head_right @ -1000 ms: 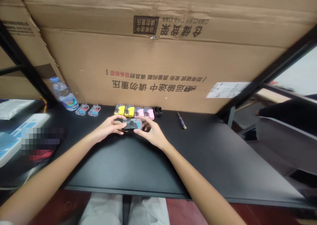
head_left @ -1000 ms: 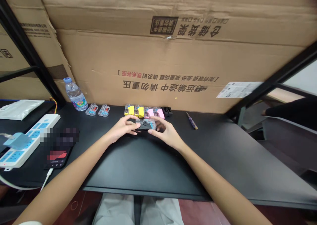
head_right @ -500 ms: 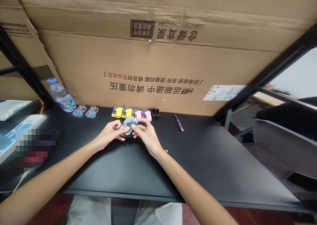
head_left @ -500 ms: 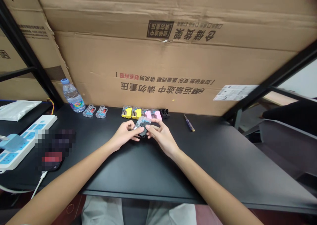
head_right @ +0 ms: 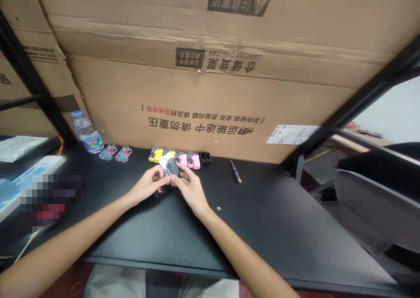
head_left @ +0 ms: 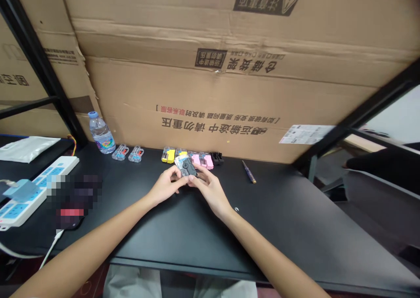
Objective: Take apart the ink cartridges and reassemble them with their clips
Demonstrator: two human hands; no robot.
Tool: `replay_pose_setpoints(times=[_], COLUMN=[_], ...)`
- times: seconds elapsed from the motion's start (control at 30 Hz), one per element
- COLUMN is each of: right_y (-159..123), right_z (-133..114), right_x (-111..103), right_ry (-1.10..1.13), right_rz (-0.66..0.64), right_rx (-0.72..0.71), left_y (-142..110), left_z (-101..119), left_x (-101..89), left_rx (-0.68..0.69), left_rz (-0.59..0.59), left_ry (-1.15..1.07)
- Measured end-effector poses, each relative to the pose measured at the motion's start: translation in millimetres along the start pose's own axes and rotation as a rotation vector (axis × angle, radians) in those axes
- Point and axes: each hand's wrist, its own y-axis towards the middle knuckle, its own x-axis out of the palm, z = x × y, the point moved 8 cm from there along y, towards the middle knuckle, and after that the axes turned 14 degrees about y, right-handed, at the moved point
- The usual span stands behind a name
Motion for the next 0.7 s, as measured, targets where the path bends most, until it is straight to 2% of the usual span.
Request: replay_pose_setpoints(times=[0.2,0.37,0.47,0.57,0.7], right_y=[2,11,29,48,63], right_z=[2,4,-4,-11,-5], right_x=[-5,-13,-31,-59,-79], right_ry=[0.072,0.211,0.214,0.145,0.117], right_rz=[0.030,0.037,0.093,0.252,0.315], right_rx=[0.018,0.117,0.068,-0.022,-0.047], left_y=[0,-3,-5,-7,-7], left_z=[2,14,17,18,17], left_x=[4.4,2.1,0.4,-5.4,-18.8], left_rx=[0.086,0.191,0.231,0.280,0.326], left_rz=[-0.080,-0.035,-0.021,-0.017,0.019], left_ry=[0.162,0.293,0.370,0.487,0.635])
